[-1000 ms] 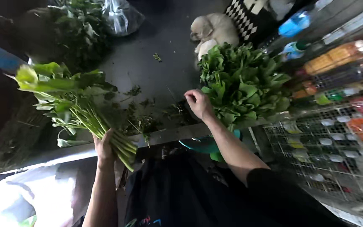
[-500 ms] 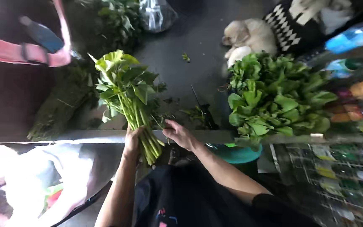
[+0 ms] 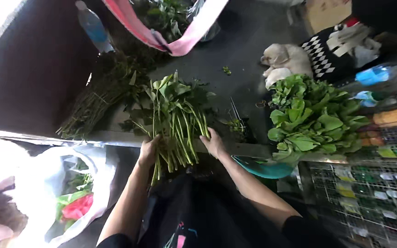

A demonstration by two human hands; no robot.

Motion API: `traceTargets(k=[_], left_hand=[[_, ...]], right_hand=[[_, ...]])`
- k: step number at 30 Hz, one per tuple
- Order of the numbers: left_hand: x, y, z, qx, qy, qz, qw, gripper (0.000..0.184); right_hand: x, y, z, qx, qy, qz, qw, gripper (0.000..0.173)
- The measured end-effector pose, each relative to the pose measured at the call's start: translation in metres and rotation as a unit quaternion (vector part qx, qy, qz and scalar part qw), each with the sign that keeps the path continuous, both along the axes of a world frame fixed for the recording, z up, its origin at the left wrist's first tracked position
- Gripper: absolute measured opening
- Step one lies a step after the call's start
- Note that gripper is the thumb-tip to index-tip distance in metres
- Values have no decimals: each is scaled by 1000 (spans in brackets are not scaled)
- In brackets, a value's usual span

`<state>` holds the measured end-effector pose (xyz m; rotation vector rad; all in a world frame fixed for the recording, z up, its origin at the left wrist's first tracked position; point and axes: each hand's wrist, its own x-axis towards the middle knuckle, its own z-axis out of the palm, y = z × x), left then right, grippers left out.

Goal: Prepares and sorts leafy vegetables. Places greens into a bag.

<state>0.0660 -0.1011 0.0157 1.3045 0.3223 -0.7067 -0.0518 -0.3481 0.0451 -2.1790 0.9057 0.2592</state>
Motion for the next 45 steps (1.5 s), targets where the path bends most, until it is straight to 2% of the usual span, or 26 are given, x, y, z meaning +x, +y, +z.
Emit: traceTargets(k=[3, 5, 7, 9, 11, 14, 15, 17, 19, 21, 23, 25, 27, 30, 38, 40, 43, 45], left_hand=[[11, 2, -10, -10, -10, -9, 1000, 36], [17, 2, -17, -9, -14, -21, 1000, 36], [21, 3, -19, -19, -15, -44, 999, 35], [22, 6, -17, -25, -16, -71, 997, 38], [22, 7, -15, -47, -17, -88, 995, 38], [24, 9, -10, -92, -4, -97, 991, 33], [24, 10, -9, -100, 8, -93, 991, 32], [23, 13, -4, -91, 35, -54, 994, 28], [23, 23, 5, -92, 57, -1, 994, 26], [24, 36, 11, -127, 42, 16, 991, 26], [23, 48, 12, -193, 1, 4, 981, 27], [19, 56, 10, -260, -35, -29, 964, 26], [19, 57, 10, -292, -53, -59, 953, 27], [19, 50, 2, -284, -51, -83, 954, 31], [11, 33, -16, -285, 10, -65, 956, 44], [12, 33, -17, -291, 21, -60, 954, 47], [14, 34, -9, -285, 18, -57, 957, 48], [15, 34, -7, -251, 3, -73, 965, 48]], right_hand=[[-9, 18, -1, -137, -47, 27, 989, 64], [-12, 39, 4, -165, -100, 40, 980, 57], [-8, 63, 12, -107, -130, 61, 984, 46], [2, 87, 16, 13, -124, 56, 991, 42], [20, 105, 16, 96, -94, 43, 990, 47], [52, 120, 16, 152, -17, 58, 987, 68], [61, 122, 16, 162, 12, 61, 985, 68], [70, 125, 16, 159, 20, 60, 985, 49], [63, 129, 21, 151, -50, 58, 986, 34], [49, 127, 28, 147, -185, 58, 970, 32], [35, 121, 32, 166, -300, 55, 938, 29], [21, 116, 37, 166, -334, 56, 926, 26], [13, 111, 40, 161, -323, 66, 930, 25], [13, 112, 36, 153, -293, 78, 940, 26], [23, 126, 29, 152, -270, 121, 943, 30], [22, 126, 24, 108, -256, 145, 950, 30], [19, 128, 20, 8, -163, 204, 965, 30], [15, 127, 17, -11, -112, 237, 965, 39]])
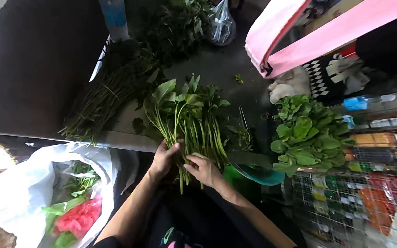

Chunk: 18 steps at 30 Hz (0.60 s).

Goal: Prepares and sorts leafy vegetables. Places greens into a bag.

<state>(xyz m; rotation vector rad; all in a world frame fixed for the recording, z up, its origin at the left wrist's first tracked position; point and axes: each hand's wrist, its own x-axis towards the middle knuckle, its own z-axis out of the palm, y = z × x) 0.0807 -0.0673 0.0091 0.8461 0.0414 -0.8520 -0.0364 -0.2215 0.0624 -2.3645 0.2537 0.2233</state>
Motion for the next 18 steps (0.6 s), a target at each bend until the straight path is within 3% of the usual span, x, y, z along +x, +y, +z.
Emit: traceTargets(k=[3, 7, 10, 13, 18], left_hand=[[-1, 0, 3, 57, -36, 3, 998, 30], [-8, 3, 0, 59, -75, -2, 995, 26], [-11, 2, 1, 48, -92, -5, 995, 26], [-11, 1, 12, 74, -110, -25, 991, 28], [-13, 13, 15, 87, -123, -54, 987, 29]], right_hand=[[10, -6, 12, -44, -76, -20, 996, 42], [58, -19, 40, -164, -231, -23, 959, 31], [85, -24, 40, -225, -220, 39, 948, 34], [89, -24, 35, -258, -217, 83, 938, 25], [85, -12, 30, -251, -192, 112, 942, 20]])
